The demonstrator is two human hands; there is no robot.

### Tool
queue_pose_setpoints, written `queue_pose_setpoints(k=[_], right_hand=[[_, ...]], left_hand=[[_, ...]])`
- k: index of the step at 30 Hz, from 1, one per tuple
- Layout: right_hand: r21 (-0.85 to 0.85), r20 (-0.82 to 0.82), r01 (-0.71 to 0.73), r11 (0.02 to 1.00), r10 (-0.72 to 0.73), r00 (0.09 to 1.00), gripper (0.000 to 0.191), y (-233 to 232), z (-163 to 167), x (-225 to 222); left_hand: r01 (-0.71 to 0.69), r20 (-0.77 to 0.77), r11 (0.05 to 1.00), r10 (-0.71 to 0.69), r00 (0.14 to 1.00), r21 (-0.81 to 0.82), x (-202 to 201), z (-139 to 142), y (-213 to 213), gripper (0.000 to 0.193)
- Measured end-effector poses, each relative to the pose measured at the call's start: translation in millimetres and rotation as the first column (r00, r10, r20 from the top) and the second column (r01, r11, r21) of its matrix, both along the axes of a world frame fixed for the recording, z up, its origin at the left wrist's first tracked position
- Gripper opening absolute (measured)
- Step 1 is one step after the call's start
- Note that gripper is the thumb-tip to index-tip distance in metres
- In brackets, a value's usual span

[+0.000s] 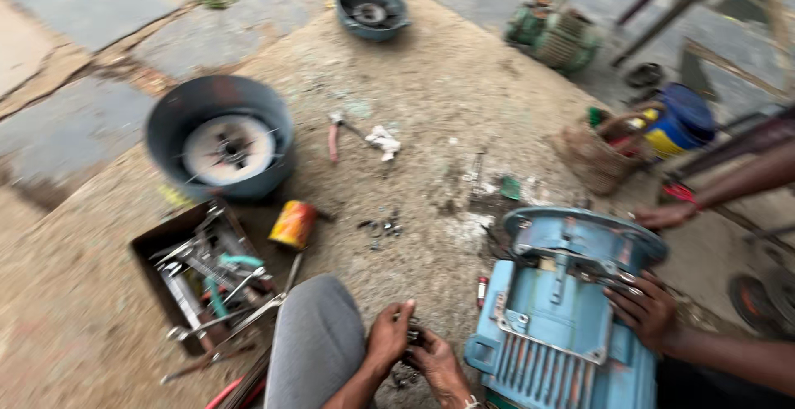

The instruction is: The person sits on the floor and assembles a small white terminal block, inserting and tightening metal bolts and nuts. A second person works on the wiring of a blue electric motor nearby. The recorder handles the terminal block repeatedly, adjusting the bolts.

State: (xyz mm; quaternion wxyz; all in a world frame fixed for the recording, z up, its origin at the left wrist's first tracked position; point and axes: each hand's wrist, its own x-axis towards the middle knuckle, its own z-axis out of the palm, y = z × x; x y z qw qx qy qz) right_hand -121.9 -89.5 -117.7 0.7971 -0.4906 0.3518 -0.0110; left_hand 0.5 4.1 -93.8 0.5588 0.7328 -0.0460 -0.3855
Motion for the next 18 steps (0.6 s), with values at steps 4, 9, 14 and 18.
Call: queue_pose_setpoints(k=[4, 9, 14, 18], right_hand=[[0.055, -0.161, 0.153, 0.987, -0.143, 0.977, 0.038, 5, 22, -4], [-0.006, -0.135, 0.083, 0.997, -0.083, 0.987, 0.030, 11, 42, -10], [0.104, -0.101, 0.156, 0.982, -0.146, 0.984, 0.028, 11, 41, -17], [-0.141, -0.054, 0.137, 0.981, -0.146, 0.988, 0.021, 18, 29, -24]], left_hand=[[0.050, -0.102, 0.998, -0.046, 0.994, 0.032, -2, 7, 1, 0.056], [0.052, -0.118, 0.999, -0.053, 0.992, -0.014, -10, 15, 4, 0.059], [0.070, -0.180, 0.997, -0.064, 0.982, 0.027, -14, 7, -1, 0.054], [0.089, 0.005, 0.995, -0.089, 0.996, -0.037, -17, -13, -2, 0.053]])
